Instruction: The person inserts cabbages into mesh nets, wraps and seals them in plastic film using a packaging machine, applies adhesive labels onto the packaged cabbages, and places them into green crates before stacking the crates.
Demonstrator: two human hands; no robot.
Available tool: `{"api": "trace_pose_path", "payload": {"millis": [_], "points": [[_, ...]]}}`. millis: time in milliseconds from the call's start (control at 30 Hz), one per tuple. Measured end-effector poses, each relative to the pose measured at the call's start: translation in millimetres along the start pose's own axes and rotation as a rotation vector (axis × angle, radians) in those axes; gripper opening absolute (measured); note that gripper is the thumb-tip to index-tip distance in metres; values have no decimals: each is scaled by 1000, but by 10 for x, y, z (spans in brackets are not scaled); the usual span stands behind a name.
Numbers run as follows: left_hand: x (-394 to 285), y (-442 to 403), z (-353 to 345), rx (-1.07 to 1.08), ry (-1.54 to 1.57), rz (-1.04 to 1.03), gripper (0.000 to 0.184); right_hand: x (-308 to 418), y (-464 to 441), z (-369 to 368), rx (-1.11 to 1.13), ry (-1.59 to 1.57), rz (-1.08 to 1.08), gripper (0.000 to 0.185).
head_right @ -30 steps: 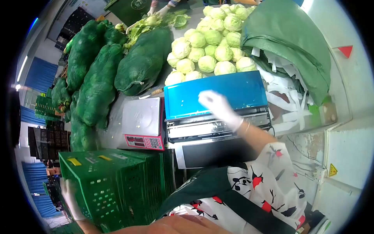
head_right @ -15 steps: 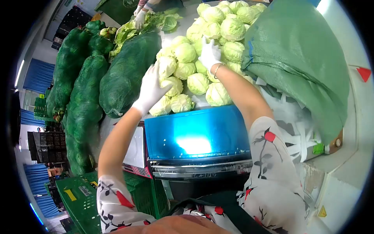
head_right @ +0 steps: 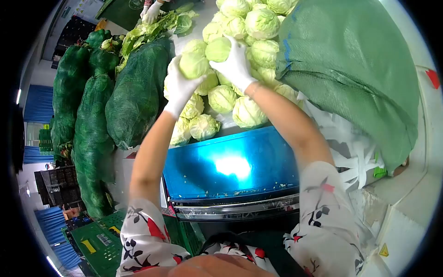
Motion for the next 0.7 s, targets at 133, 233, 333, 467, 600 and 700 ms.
{"api": "trace_pose_path", "payload": {"millis": [133, 233, 333, 467, 600, 700], "points": [[-420, 905, 680, 8, 287, 144, 98, 271, 797, 500, 190, -75, 77, 86], [-867, 1650, 970, 83, 269, 129, 99, 406, 1754, 1002, 259, 89, 213, 89], [-1351, 2219, 1092, 116, 224, 118, 102, 427, 2639, 1314, 306, 188, 54, 91], [-1746, 2418, 1282, 280, 314, 258, 109, 484, 3271, 1440, 126, 250, -35, 93], [-2173, 2284, 1192, 382, -117, -108, 96, 216, 3573, 1504, 254, 95, -50, 88], [-2206, 2316, 1047, 422, -195, -228, 78, -89, 3647, 1933, 177, 99, -16, 47]]}}
Point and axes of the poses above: each hand's wrist, its own y-axis away from the middle knuckle, its own z-axis out of the back of the hand, x = y × z, the point moved 5 cm from there along -y, towards the middle knuckle, and after that the axes turned 12 degrees about -z, right-handed, at the moved point
